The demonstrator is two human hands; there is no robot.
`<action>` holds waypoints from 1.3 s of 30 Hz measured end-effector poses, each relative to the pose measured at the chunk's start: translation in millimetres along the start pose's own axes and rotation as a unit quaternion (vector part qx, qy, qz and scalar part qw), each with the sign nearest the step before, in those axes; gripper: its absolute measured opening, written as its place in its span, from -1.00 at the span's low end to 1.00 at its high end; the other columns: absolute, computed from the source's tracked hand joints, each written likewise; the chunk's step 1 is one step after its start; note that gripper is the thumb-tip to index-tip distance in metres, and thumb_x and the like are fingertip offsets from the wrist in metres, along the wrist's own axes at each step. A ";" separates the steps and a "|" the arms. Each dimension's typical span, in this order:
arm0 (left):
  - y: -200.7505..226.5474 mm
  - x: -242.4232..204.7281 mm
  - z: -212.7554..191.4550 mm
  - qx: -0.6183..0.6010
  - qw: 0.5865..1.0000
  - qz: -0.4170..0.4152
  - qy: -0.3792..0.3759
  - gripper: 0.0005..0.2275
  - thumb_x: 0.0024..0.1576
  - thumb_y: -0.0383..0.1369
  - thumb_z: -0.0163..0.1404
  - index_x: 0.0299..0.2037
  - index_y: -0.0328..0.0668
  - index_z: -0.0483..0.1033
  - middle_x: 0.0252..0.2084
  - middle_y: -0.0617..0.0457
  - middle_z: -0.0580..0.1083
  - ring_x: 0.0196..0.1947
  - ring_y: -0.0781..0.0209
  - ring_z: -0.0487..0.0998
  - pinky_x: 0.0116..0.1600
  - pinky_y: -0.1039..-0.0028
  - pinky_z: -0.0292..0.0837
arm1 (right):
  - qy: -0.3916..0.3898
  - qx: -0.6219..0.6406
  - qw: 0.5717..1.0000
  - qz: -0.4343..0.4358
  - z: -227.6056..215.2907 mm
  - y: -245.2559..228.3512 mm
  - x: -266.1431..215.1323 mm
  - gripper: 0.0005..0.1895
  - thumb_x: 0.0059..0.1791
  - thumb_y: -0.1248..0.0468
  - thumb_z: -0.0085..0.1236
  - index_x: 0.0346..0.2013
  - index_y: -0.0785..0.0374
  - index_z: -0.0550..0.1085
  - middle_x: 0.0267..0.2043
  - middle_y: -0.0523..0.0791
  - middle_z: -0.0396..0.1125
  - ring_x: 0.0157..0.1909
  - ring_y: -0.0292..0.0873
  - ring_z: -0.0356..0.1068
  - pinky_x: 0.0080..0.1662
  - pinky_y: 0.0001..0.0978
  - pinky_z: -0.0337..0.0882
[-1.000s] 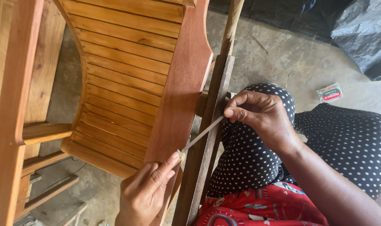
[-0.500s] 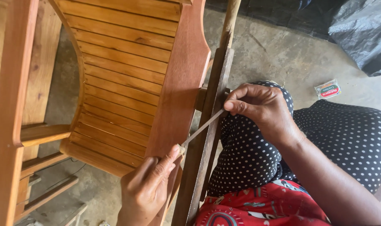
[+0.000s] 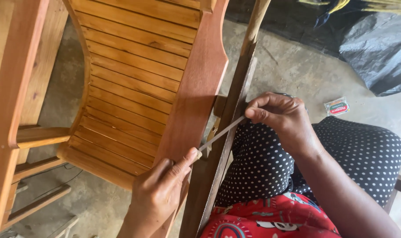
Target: Using a metal file to smooth and shape the wooden components of a chair.
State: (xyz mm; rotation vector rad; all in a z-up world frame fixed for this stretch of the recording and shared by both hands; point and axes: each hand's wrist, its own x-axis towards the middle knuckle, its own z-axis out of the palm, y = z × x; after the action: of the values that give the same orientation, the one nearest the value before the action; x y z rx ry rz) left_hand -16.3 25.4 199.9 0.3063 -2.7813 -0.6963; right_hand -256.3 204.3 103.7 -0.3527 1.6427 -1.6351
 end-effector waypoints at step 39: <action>24.8 -3.5 6.4 0.185 0.974 0.059 -0.113 -0.40 -0.01 -0.58 0.04 0.34 -0.21 0.37 -0.38 -0.02 0.42 -0.64 0.20 0.49 -0.52 0.39 0.52 | 0.077 0.287 0.954 0.027 15.8 25.2 184.9 -0.83 -0.08 0.44 0.29 -0.41 0.30 0.41 -0.60 -0.10 0.29 -0.67 -0.21 0.25 -0.55 -0.32 0.35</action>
State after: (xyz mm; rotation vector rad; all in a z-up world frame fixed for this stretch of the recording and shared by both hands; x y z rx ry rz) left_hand -18.3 50.5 205.8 0.1349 -3.1098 -0.1890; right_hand -359.5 71.0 22.3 0.1175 1.1887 -2.0418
